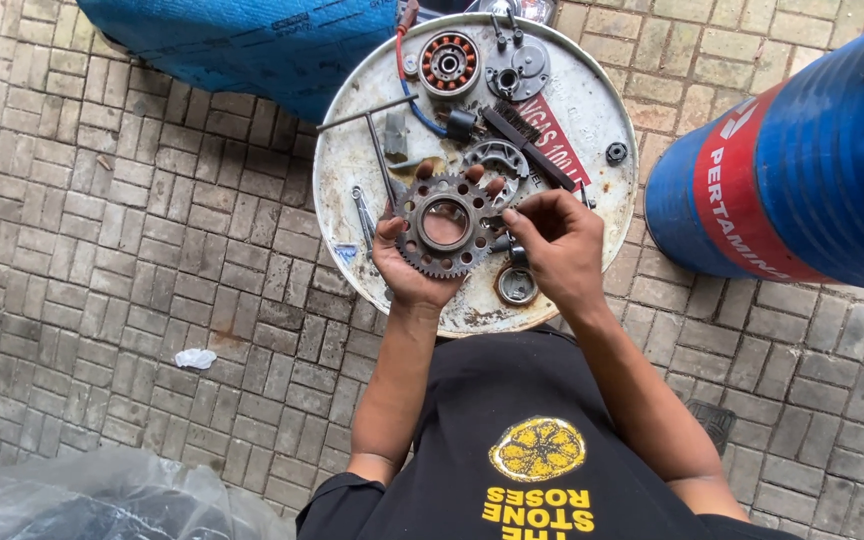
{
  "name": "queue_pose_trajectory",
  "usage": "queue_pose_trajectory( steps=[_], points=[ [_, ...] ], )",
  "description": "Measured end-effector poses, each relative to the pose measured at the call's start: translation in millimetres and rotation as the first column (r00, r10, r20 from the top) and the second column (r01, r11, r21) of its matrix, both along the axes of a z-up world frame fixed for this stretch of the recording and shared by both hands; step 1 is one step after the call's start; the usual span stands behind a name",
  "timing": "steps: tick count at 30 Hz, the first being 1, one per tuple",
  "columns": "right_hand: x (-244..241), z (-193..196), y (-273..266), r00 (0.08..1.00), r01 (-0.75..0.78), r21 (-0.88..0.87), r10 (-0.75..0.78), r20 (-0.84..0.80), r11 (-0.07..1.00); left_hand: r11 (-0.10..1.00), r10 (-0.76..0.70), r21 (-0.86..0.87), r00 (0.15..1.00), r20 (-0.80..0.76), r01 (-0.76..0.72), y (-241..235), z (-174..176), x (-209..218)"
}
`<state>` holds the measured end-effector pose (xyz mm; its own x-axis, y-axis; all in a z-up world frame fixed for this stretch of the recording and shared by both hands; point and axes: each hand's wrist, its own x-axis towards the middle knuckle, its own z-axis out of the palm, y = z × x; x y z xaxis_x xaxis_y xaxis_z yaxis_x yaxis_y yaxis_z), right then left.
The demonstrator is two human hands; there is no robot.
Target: The person holds a circular metal gear assembly in their left hand and uses their right hand to manipulate small components within it. They appear to be inserting or adjusting a bearing or washer inside the gear while standing over a work surface.
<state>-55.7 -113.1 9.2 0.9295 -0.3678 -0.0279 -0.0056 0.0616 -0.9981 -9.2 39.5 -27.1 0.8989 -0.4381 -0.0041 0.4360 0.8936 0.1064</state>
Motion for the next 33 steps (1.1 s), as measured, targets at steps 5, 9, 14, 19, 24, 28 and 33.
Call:
queue_pose_trajectory(
  steps=[5, 9, 14, 19, 24, 28, 33],
  points=[
    [-3.9, 18.2, 11.4, 0.999, 0.0, 0.032, -0.001, 0.038, 0.999, 1.0, 0.005, -0.013, 0.999, 0.04, -0.005, 17.0, 5.0, -1.0],
    [-2.7, 9.1, 17.7, 0.997, -0.061, 0.117, 0.066, -0.039, 0.991, 1.0, -0.007, -0.014, 0.996, 0.093, 0.008, 28.2, 7.8, 0.2],
    [1.0, 3.2, 26.2, 0.981, -0.123, 0.255, 0.155, -0.113, 0.959, 0.995, -0.092, -0.021, 0.992, 0.082, 0.094, 42.8, 16.0, 9.4],
    [3.9, -5.3, 31.8, 0.956, -0.178, 0.376, 0.25, -0.152, 0.909, 0.977, -0.211, 0.048, 0.974, 0.085, 0.207, 59.8, -4.2, 22.7],
    [2.9, -62.2, 34.4, 0.951, -0.11, 0.361, 0.203, -0.231, 0.926, 0.92, -0.299, 0.289, 0.951, 0.084, 0.264, 65.3, -56.6, 42.6],
    [-4.4, -112.8, 43.7, 0.96, 0.026, 0.45, 0.104, -0.262, 0.893, 0.942, -0.306, 0.141, 0.952, -0.006, 0.304, 60.5, -82.5, 35.2],
    [0.4, -108.8, 56.6, 0.959, 0.108, 0.483, 0.037, -0.28, 0.869, 0.98, -0.195, -0.053, 0.981, -0.026, 0.193, 56.5, -77.0, 27.4]
  ],
)
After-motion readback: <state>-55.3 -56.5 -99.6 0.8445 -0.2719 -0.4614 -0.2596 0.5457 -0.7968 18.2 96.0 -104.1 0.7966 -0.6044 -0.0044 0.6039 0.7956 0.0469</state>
